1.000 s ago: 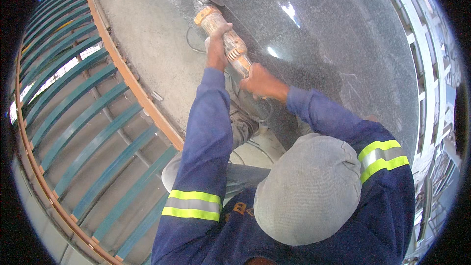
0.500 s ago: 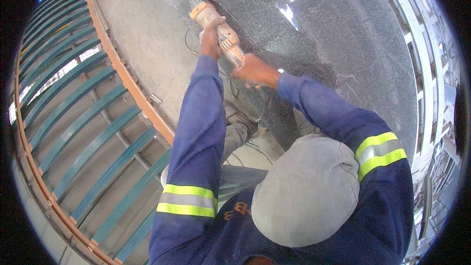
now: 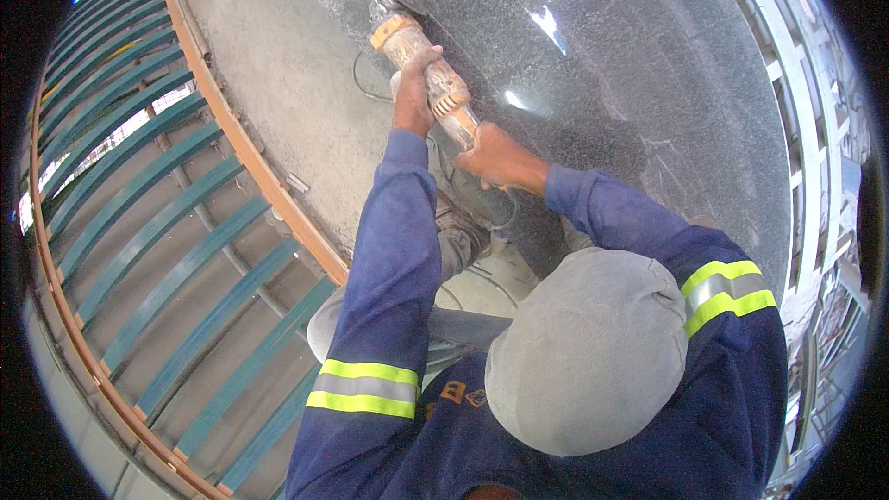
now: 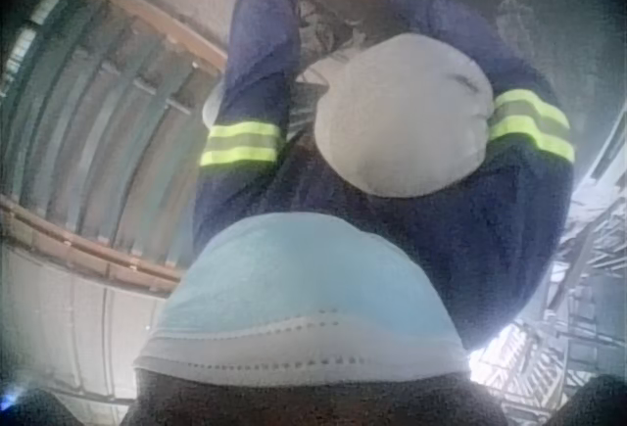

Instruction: The person kneels on a concrete floor and uses an angle grinder to grind a linear section along the floor surface. The worker maintains a steady grip and moves the tool forward along the same line for the duration of the clip.

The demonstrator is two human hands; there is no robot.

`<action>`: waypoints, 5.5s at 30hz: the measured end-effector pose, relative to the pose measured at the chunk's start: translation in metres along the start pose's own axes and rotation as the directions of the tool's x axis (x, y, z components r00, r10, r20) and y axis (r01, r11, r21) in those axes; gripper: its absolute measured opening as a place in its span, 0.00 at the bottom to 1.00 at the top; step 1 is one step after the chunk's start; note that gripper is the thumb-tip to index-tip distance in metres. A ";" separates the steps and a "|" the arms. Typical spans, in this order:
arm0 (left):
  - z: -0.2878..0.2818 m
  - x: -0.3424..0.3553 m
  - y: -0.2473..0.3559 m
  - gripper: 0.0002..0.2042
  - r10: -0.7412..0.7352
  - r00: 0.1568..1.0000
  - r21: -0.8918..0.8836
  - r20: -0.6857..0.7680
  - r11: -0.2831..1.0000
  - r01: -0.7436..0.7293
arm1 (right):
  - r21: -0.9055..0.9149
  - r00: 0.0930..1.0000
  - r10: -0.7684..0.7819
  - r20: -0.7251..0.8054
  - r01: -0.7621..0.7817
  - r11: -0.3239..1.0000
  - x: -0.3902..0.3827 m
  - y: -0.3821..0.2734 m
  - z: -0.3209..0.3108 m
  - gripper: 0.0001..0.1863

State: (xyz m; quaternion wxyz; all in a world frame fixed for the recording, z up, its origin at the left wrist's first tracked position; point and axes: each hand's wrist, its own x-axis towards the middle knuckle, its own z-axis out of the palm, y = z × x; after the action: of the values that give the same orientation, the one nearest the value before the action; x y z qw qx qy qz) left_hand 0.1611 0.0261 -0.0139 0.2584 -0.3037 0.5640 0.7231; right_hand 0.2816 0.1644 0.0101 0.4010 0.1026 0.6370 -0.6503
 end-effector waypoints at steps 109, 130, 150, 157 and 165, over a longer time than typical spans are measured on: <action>0.012 -0.024 -0.015 0.14 0.110 0.989 -0.084 -0.103 0.989 -0.118 | 0.003 0.998 0.000 -0.062 0.000 1.000 0.007 -0.001 0.002 0.14; 0.007 -0.014 -0.008 0.16 0.099 0.994 -0.047 -0.048 0.994 -0.101 | -0.021 0.996 -0.089 -0.031 0.088 0.996 0.019 0.006 0.002 0.17; 0.004 -0.011 -0.013 0.16 0.120 0.992 -0.047 -0.046 0.991 -0.122 | 0.004 0.998 -0.047 -0.038 0.048 0.999 0.017 0.005 0.001 0.16; 0.004 -0.009 -0.013 0.17 0.126 0.991 -0.028 -0.044 0.991 -0.128 | -0.034 0.998 -0.052 -0.033 0.051 0.998 0.016 0.007 0.001 0.17; 0.015 -0.031 -0.010 0.17 0.064 0.993 -0.091 -0.096 0.993 -0.073 | 0.009 1.000 0.018 -0.016 -0.018 1.000 -0.005 -0.004 0.001 0.16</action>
State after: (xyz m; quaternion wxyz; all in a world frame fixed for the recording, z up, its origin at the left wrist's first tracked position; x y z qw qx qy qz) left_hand 0.1870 0.0420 0.0043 0.1923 -0.3292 0.5507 0.7425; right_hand 0.2824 0.1651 0.0166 0.4012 0.1154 0.6364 -0.6487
